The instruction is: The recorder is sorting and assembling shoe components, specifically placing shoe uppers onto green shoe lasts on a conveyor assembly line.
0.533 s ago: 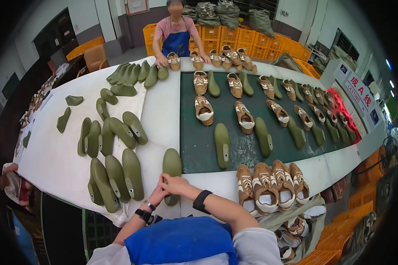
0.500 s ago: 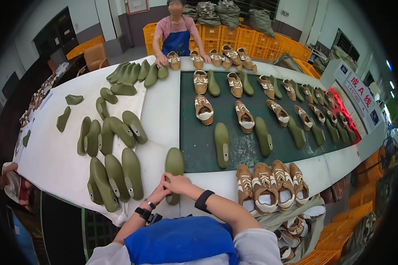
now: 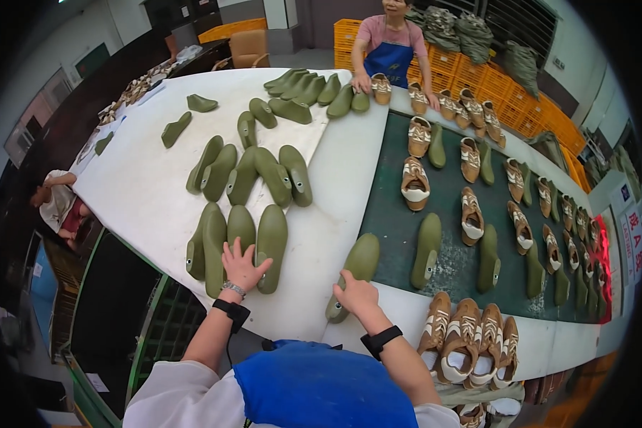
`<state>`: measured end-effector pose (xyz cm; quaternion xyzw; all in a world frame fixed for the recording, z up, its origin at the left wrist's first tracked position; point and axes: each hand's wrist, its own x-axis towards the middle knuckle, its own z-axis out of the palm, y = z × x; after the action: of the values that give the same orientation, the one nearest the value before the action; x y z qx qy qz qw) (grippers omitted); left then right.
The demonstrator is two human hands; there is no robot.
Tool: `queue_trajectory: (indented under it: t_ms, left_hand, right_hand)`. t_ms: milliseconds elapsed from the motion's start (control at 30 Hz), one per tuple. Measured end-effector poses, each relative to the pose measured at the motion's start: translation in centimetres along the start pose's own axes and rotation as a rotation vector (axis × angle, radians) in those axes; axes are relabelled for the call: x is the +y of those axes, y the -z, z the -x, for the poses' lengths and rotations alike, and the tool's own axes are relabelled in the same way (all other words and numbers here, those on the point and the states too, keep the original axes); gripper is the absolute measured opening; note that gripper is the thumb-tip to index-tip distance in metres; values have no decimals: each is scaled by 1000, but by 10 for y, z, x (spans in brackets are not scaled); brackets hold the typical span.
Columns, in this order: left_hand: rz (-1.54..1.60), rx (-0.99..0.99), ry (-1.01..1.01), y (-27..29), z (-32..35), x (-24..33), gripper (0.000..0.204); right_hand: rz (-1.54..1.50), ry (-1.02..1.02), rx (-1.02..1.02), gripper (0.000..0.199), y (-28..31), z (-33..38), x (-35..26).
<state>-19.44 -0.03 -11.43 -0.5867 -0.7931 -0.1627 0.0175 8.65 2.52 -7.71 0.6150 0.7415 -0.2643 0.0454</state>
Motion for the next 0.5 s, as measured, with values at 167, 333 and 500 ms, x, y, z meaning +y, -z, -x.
queue_trajectory:
  t_ms: [167,333,500]
  left_hand:
    - [9,27,71,-1,-13,13,55]
    - [100,128,43,-9,1,-4,47]
    - [132,126,5,0,45,20,45]
  right_hand:
    - [8,5,6,49,6,-2,-3]
    - [-16,36,82,46,-9,-6,-6]
    - [-42,115,153,47,-17,-5,4]
